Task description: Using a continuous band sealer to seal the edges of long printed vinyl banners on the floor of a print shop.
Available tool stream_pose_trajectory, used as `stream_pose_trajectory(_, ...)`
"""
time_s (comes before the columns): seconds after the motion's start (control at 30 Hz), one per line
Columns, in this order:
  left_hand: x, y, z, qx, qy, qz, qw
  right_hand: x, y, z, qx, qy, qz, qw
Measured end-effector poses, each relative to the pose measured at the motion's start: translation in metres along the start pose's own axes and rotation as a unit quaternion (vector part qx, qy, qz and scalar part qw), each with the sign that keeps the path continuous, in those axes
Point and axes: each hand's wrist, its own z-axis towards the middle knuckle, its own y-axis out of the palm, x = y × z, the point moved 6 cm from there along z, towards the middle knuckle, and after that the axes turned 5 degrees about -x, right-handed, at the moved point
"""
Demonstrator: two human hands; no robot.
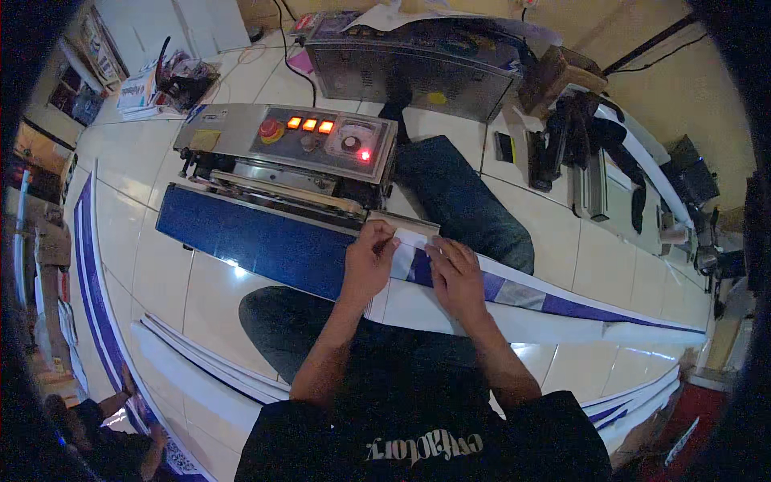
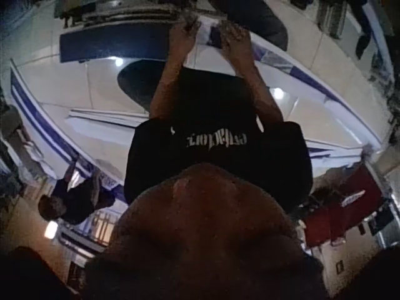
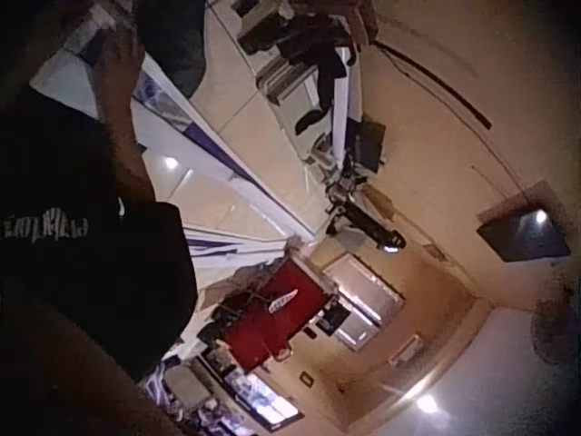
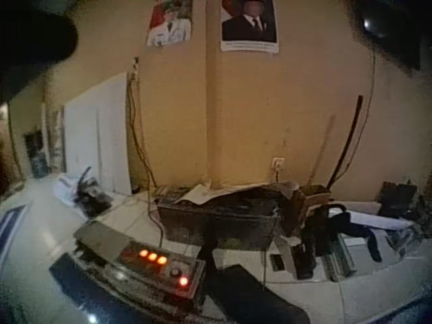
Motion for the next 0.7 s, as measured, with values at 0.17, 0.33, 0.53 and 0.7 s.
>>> stream_pose_trajectory(0.17,0.003,-0.01,0.003,-0.063,0.043,0.035,0.996,-0.007,0.009,0.005,0.02,0.002,0.017,1.0)
stream_pose_trajectory(0.33,0.033,-0.01,0.002,-0.204,0.085,0.11,0.969,-0.021,0.009,0.011,0.015,-0.003,0.008,1.0)
stream_pose_trajectory(0.53,0.048,-0.006,-0.002,-0.236,0.158,0.257,0.924,-0.026,0.005,0.012,0.062,-0.002,0.01,0.998)
stream_pose_trajectory(0.7,0.041,-0.008,-0.002,-0.233,0.161,0.311,0.907,-0.018,0.011,0.016,-0.023,0.058,0.07,0.996)
